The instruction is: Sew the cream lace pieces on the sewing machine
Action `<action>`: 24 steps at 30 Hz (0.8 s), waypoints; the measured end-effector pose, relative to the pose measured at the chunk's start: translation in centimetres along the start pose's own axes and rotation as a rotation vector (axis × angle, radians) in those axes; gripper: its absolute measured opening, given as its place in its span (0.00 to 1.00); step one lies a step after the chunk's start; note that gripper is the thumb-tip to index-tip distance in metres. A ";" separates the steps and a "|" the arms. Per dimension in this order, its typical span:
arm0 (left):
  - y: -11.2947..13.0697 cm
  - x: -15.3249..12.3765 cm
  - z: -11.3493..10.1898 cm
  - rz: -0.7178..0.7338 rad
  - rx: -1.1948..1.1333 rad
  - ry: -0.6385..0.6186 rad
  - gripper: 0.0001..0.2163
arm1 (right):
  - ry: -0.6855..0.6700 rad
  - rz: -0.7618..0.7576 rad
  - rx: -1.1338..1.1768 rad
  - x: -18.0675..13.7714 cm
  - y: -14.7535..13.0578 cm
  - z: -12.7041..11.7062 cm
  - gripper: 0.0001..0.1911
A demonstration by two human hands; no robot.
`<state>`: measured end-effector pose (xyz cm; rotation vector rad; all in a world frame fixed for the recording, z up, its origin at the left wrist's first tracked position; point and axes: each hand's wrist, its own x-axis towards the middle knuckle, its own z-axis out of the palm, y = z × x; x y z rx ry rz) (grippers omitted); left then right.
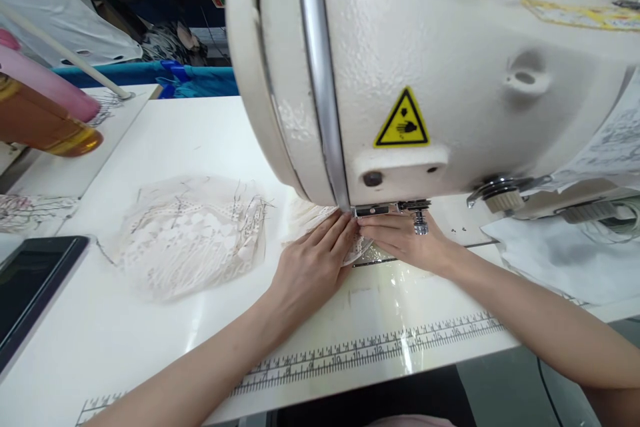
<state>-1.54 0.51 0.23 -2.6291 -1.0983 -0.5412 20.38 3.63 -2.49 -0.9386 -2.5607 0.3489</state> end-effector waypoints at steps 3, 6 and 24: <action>0.0 0.1 0.0 0.000 0.008 0.004 0.15 | 0.010 0.073 -0.013 0.2 -0.5 -0.6 0.17; 0.1 0.1 -0.1 -0.004 0.010 -0.001 0.16 | 0.037 0.097 -0.025 0.4 -0.9 -1.0 0.17; -0.5 0.4 0.6 -0.022 -0.046 0.003 0.16 | 0.201 0.122 -0.131 1.3 -1.3 -1.4 0.11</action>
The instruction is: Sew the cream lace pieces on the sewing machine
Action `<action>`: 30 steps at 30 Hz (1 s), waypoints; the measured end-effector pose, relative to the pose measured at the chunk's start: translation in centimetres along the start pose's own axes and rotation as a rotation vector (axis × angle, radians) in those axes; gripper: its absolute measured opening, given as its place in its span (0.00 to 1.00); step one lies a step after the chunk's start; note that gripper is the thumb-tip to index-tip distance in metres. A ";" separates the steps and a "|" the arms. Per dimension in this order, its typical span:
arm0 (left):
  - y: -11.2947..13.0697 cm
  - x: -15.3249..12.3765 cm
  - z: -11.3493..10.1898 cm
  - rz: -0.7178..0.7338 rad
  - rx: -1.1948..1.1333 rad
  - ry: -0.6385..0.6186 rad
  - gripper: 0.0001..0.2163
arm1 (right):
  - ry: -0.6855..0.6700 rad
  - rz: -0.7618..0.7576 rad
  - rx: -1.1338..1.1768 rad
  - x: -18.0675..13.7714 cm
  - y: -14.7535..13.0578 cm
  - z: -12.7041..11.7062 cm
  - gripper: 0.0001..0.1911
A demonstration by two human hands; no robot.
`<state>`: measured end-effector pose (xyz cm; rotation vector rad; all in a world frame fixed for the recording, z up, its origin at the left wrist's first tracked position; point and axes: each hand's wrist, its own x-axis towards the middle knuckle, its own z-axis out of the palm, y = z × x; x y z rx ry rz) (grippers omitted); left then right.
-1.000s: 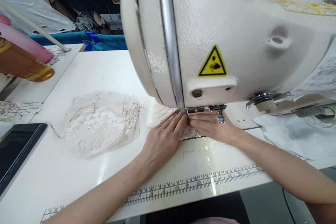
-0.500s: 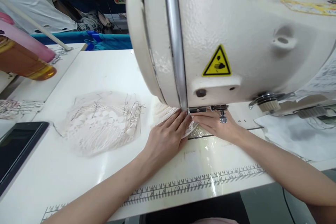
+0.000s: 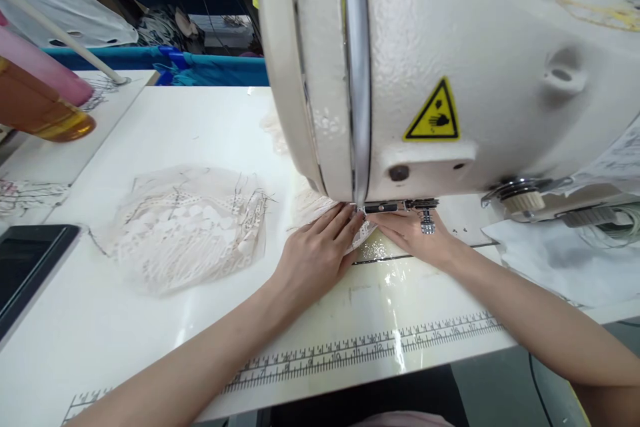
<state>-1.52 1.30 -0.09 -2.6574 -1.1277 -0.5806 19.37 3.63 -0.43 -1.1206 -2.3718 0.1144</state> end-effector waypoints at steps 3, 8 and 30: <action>-0.1 0.0 -0.1 0.107 -0.015 0.054 0.15 | -0.042 0.038 0.014 -0.2 0.1 0.2 0.13; -0.3 -0.3 -0.3 0.133 -0.010 0.051 0.15 | -0.073 -0.011 -0.013 -0.4 0.3 0.6 0.14; -0.4 -0.5 -0.5 -0.020 -0.017 -0.002 0.15 | -0.095 -0.230 0.002 0.1 -1.4 0.6 0.13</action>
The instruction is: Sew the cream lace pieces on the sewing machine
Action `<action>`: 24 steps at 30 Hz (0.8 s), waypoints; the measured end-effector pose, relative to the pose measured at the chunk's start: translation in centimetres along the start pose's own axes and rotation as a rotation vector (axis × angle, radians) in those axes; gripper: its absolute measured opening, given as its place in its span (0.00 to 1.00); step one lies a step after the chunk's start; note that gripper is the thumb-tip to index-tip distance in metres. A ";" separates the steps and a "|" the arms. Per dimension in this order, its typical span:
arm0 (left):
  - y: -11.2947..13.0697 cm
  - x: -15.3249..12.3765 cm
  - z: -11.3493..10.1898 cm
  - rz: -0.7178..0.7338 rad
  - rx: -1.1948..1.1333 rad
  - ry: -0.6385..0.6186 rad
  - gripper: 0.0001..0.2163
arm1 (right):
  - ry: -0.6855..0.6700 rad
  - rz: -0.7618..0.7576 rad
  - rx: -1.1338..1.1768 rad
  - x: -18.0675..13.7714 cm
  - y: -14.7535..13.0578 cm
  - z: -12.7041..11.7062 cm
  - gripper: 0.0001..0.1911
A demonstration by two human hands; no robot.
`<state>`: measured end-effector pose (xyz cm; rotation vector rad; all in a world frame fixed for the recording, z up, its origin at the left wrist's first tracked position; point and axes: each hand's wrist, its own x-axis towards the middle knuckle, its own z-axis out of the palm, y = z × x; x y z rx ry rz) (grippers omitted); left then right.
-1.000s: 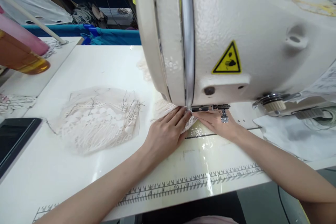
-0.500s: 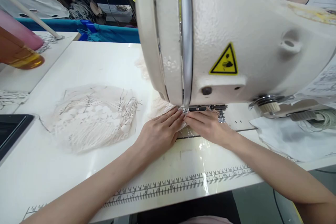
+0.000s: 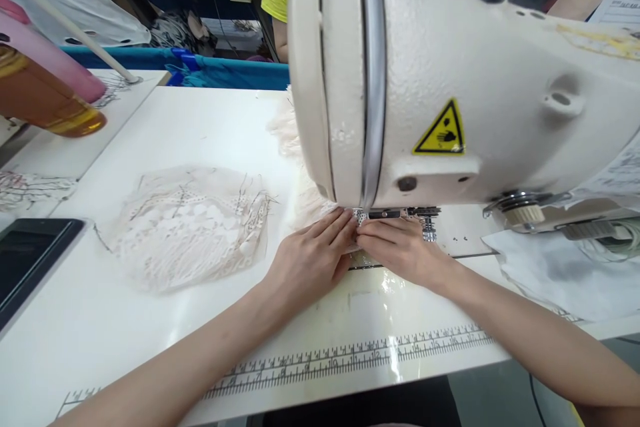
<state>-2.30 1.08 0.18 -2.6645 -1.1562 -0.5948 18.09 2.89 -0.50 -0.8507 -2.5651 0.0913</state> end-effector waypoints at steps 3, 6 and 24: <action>0.1 0.1 0.0 0.001 0.021 0.009 0.14 | -0.005 -0.008 -0.003 0.0 0.0 -0.1 0.14; 0.2 0.2 -0.1 0.008 0.048 0.024 0.14 | -0.012 -0.012 -0.001 0.1 0.1 -0.2 0.14; 0.9 0.6 -0.2 -0.052 0.019 -0.029 0.16 | 0.105 0.118 -0.064 -0.5 0.4 -0.5 0.10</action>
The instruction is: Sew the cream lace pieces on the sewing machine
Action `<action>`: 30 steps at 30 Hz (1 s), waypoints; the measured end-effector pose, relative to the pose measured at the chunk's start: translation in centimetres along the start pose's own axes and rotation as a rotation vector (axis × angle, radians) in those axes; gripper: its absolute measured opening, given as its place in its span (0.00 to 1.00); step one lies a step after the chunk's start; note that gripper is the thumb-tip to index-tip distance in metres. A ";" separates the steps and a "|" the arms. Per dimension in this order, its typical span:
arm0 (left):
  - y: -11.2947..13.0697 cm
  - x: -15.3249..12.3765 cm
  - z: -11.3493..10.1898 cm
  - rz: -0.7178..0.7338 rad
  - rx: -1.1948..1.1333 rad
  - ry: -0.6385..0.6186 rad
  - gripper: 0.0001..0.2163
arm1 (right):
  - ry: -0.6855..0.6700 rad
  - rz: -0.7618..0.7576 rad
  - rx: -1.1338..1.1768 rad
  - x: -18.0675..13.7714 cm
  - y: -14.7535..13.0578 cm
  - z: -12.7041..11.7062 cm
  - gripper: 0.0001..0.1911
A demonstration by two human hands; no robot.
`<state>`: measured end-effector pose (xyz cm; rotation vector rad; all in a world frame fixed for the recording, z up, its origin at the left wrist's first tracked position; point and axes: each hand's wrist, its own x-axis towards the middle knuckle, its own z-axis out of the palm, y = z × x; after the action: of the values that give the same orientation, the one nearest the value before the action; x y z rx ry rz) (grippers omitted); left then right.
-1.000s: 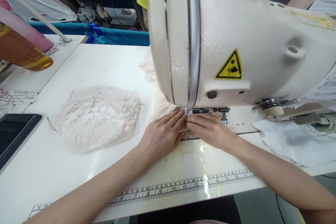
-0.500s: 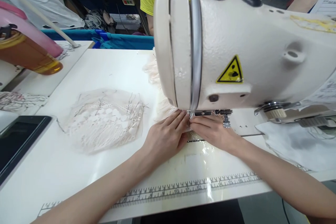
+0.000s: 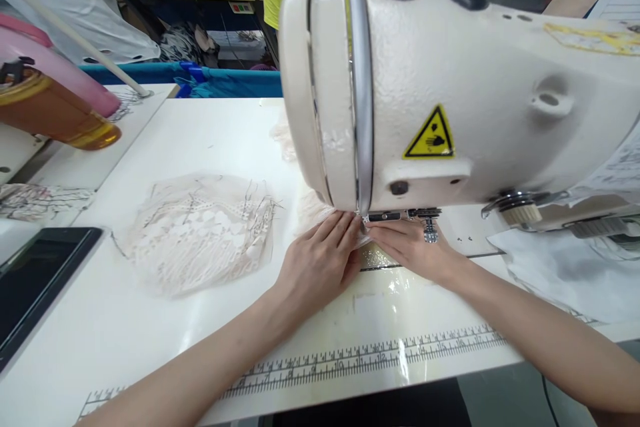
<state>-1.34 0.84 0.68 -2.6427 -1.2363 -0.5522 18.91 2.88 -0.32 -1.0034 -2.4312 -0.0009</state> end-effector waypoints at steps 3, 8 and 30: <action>0.1 0.1 0.0 0.004 0.011 0.002 0.15 | -0.042 0.148 0.034 -0.2 0.0 0.0 0.11; 0.1 0.3 -0.1 0.017 0.034 0.012 0.14 | -0.073 0.154 0.102 -0.3 0.4 -0.6 0.14; -0.8 0.0 -0.1 0.067 -0.026 0.047 0.09 | -0.098 -0.118 -0.002 0.2 0.1 0.6 0.15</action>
<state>-1.99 1.27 0.75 -2.6652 -1.1311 -0.6199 18.57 3.26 -0.79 -0.8780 -2.5765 0.0056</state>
